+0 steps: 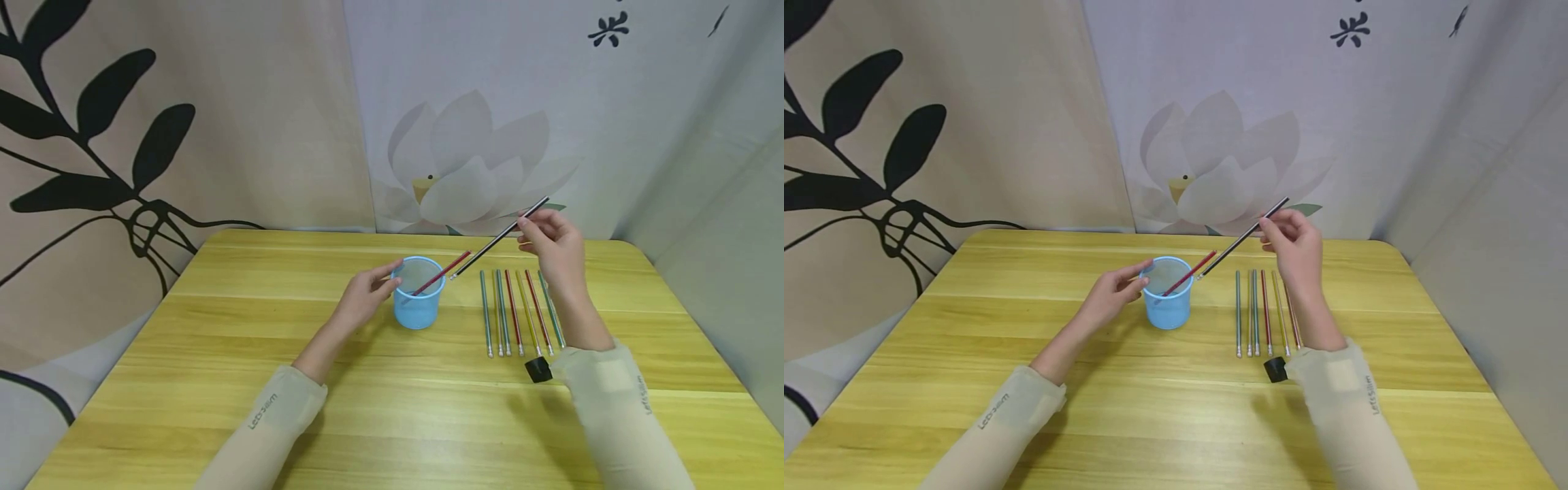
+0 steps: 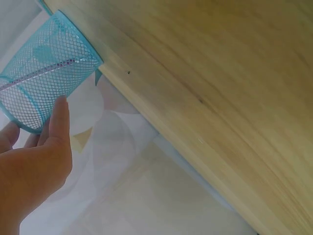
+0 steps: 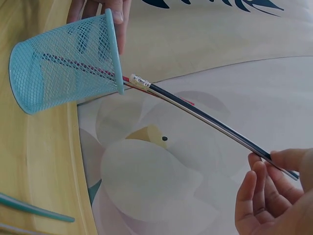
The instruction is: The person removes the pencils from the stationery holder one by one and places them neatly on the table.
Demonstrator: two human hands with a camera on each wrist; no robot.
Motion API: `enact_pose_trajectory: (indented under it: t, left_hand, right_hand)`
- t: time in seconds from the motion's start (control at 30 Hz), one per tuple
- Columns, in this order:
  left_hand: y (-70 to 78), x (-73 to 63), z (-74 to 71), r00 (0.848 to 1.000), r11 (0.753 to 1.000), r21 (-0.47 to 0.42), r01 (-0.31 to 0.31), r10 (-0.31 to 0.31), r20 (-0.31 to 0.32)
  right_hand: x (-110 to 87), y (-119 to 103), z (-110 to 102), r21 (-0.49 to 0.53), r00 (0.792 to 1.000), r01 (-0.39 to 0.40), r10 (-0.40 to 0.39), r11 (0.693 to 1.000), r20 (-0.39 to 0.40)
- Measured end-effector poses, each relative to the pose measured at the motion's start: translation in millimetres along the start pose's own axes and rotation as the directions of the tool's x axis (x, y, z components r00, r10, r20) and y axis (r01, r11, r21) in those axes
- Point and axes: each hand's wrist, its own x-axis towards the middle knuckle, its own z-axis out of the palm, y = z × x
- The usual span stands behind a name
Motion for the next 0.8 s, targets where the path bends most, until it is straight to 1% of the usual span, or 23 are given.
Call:
enact_pose_trajectory:
  t: [0.1,0.2,0.5,0.67,0.8]
  left_hand:
    - [1.1,-0.7,0.6,1.000,0.999,-0.032,0.013,-0.013,0.005]
    - [1.3,-1.1,1.3,1.000,0.998,-0.053,0.023,-0.022,0.007]
    - [1.5,-2.2,3.4,1.000,0.997,-0.077,0.023,-0.022,0.011]
    - [1.1,-2.9,3.2,1.000,0.996,-0.083,0.014,-0.013,0.019]
    - [0.3,-2.8,3.1,1.000,0.997,-0.077,0.025,-0.024,0.017]
  right_hand:
    - [0.0,-0.9,-4.0,0.047,1.000,0.005,-0.004,0.999,-0.007]
    - [-0.2,-1.0,-8.8,0.066,1.000,0.005,-0.004,0.998,-0.013]
    - [1.3,1.1,-27.4,0.052,0.999,0.015,-0.013,0.999,-0.041]
    - [1.6,2.4,-39.5,0.078,0.998,0.022,-0.017,0.997,-0.062]
    - [1.2,4.1,-47.8,0.053,0.999,0.001,0.001,0.999,-0.054]
